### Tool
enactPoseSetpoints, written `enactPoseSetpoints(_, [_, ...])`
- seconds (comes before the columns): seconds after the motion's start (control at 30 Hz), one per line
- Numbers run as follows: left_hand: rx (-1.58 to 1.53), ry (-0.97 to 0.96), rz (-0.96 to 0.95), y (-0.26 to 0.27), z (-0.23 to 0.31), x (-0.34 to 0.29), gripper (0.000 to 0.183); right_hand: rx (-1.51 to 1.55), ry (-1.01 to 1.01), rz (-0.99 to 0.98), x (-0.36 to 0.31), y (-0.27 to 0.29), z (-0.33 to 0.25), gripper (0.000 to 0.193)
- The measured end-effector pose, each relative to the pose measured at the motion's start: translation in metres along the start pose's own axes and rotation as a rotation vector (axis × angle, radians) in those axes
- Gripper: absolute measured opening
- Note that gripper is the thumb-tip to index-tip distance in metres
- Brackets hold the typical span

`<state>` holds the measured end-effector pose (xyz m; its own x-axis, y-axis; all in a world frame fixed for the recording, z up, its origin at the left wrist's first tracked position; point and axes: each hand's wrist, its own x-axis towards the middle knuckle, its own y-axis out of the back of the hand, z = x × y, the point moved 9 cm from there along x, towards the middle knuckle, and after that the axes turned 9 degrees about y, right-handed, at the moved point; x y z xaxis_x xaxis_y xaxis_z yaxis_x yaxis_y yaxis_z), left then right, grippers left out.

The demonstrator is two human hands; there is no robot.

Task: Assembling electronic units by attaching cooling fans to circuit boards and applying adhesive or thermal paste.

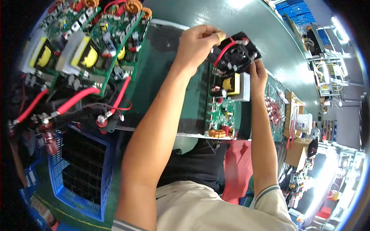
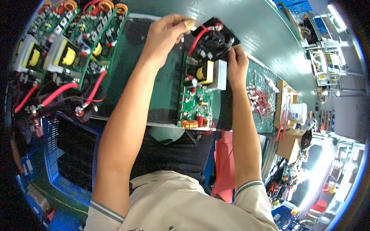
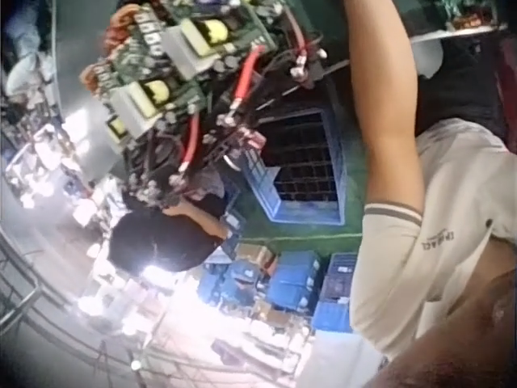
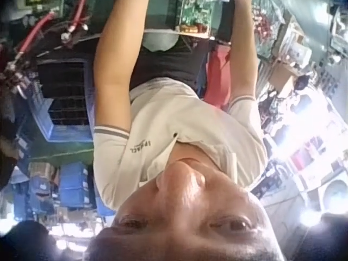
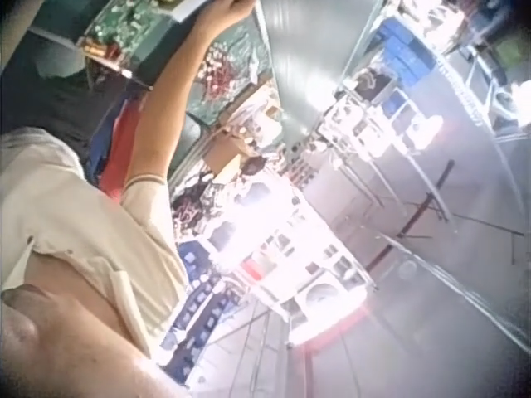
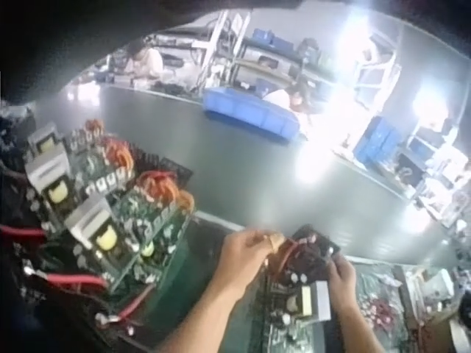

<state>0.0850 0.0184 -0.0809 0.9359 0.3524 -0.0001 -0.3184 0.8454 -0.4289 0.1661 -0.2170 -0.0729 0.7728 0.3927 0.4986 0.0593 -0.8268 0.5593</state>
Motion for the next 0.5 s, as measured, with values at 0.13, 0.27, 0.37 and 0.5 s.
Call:
enactPoseSetpoints(0.13, [0.062, -0.061, -0.028, -0.004, 0.001, -0.003, 0.029, 0.063, 0.000, -0.004, 0.002, -0.002, -0.006, 0.014])
enactPoseSetpoints(0.27, [0.208, -0.222, -0.004, -0.009, 0.013, -0.008, 0.032, 0.103, 0.008, -0.006, 0.007, 0.010, 0.017, 0.016])
enactPoseSetpoints(0.37, [0.245, -0.406, 0.079, -0.007, 0.031, -0.018, 0.024, 0.121, 0.027, -0.023, 0.007, 0.007, 0.017, 0.017])
enactPoseSetpoints(0.5, [0.291, -0.409, 0.096, -0.004, 0.029, -0.017, 0.021, 0.169, 0.044, -0.009, 0.004, -0.002, 0.006, 0.018])
